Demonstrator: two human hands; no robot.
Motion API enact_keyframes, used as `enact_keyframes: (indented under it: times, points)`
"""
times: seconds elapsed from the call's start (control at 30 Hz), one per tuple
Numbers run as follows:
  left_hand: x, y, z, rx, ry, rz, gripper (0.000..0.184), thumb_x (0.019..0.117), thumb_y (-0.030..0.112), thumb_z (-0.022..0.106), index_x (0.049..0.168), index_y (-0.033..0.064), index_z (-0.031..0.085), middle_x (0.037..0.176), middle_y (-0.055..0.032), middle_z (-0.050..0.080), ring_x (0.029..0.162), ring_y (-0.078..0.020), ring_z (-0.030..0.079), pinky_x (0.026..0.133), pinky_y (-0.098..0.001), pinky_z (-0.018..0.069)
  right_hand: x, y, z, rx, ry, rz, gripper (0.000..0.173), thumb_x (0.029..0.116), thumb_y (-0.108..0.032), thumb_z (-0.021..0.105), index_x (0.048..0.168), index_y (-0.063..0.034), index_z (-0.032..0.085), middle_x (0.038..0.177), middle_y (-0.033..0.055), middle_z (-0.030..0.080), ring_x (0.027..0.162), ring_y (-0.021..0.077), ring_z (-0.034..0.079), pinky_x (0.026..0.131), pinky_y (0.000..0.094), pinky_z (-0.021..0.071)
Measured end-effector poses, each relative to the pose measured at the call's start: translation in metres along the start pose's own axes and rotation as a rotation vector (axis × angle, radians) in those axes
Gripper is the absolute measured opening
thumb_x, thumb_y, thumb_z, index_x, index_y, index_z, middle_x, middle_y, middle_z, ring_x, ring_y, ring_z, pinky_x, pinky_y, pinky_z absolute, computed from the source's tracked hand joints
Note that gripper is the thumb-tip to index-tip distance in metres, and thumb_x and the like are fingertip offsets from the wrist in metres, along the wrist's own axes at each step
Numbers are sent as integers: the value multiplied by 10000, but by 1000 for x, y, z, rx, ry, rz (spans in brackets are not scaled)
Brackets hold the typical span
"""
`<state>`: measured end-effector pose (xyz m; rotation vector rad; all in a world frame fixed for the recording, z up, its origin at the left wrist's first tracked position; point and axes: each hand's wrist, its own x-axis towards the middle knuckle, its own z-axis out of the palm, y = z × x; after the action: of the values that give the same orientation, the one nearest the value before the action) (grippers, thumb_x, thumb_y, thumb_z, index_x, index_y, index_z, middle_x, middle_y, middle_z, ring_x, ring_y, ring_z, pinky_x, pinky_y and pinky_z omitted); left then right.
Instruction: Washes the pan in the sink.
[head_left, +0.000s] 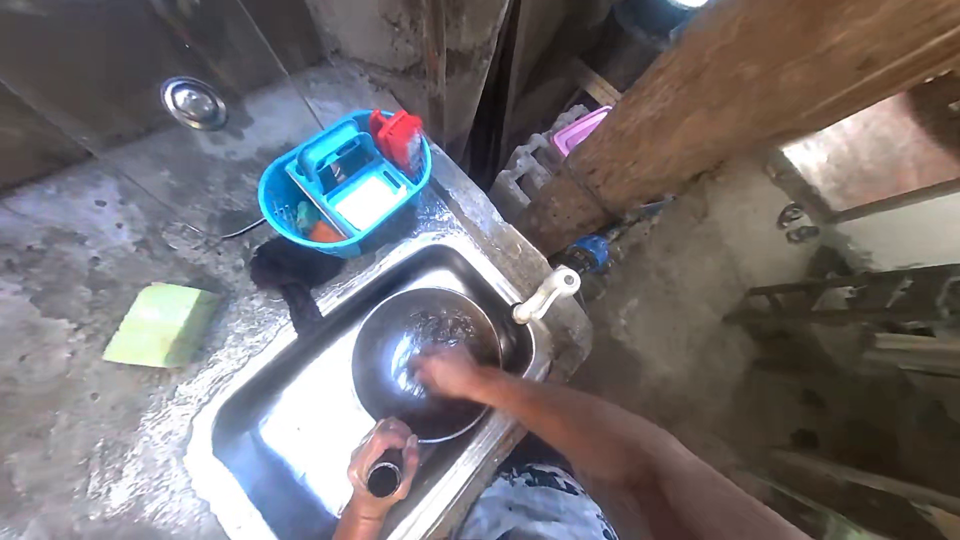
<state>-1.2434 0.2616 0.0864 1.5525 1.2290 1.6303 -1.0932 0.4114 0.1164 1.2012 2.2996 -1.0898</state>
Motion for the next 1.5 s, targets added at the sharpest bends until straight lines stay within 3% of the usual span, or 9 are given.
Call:
enact_keyframes:
  times: [0.37, 0.53, 0.73, 0.83, 1.1, 1.2, 1.3, 1.43, 1.5]
  points:
    - [17, 23, 13, 12, 4, -74, 132, 905, 227, 707, 856, 143, 618, 776, 33, 673, 757, -29, 679, 698, -185, 579, 27, 29, -34, -28, 109, 124, 365, 1052, -213, 495, 1393, -118, 584, 1338, 238, 614, 1167, 439, 641, 928, 632, 520]
    - [12, 25, 13, -16, 33, -101, 126, 896, 229, 716, 857, 160, 618, 775, 50, 666, 752, -28, 673, 694, -182, 576, 23, 43, -43, -174, 152, 115, 328, 1018, -112, 507, 1333, -53, 579, 1317, 267, 600, 1040, 466, 673, 827, 625, 541]
    - [3, 11, 6, -66, 61, -71, 126, 926, 259, 708, 873, 191, 616, 766, 65, 664, 731, -41, 672, 669, -203, 578, 56, -21, 5, 129, 146, 32, 371, 1054, -282, 501, 1381, -127, 580, 1294, 205, 653, 1097, 412, 681, 892, 619, 550]
    - [-4, 6, 5, -50, 48, -44, 129, 933, 255, 707, 886, 168, 624, 791, 45, 670, 778, -57, 683, 721, -227, 590, 33, -22, 18, 120, 41, -157, 368, 1058, -309, 526, 1353, -107, 613, 1189, 196, 691, 1076, 405, 682, 882, 625, 540]
    - [-24, 35, -22, 182, -42, -94, 229, 868, 200, 785, 1010, 146, 614, 1054, -5, 668, 1098, -132, 662, 975, -307, 569, 37, 15, -24, 16, 2, 49, 414, 1065, -306, 497, 1417, -95, 545, 1307, 201, 645, 1201, 406, 636, 963, 632, 502]
    - [-35, 36, -35, 392, -195, -155, 270, 891, 354, 771, 1056, 181, 645, 1091, -8, 688, 1133, -160, 631, 1007, -368, 517, 37, 27, -26, 303, 50, 79, 417, 1062, -353, 521, 1344, -58, 605, 1227, 201, 684, 1163, 358, 658, 993, 591, 505]
    - [-35, 32, -27, 492, -380, -201, 313, 906, 391, 744, 1107, 158, 686, 1147, -54, 697, 1129, -208, 640, 994, -422, 521, 27, 25, -33, 754, 50, 176, 392, 1069, -357, 541, 1288, -35, 587, 1142, 181, 642, 892, 254, 654, 763, 434, 558]
    - [-19, 28, -22, 564, -589, -262, 473, 743, 151, 771, 1209, 116, 697, 1249, -117, 678, 1170, -308, 638, 989, -485, 531, 12, 35, -40, 1334, 192, 155, 253, 1083, -184, 494, 1271, -18, 528, 1119, 141, 708, 856, 240, 743, 662, 364, 625]
    - [6, 41, -27, 637, -772, -350, 498, 788, -25, 711, 1264, 118, 688, 1295, -109, 675, 1195, -303, 651, 994, -474, 555, 6, 52, -42, 1424, 245, 107, 259, 1093, -159, 437, 1311, -36, 505, 1068, 115, 708, 757, 207, 713, 587, 328, 590]
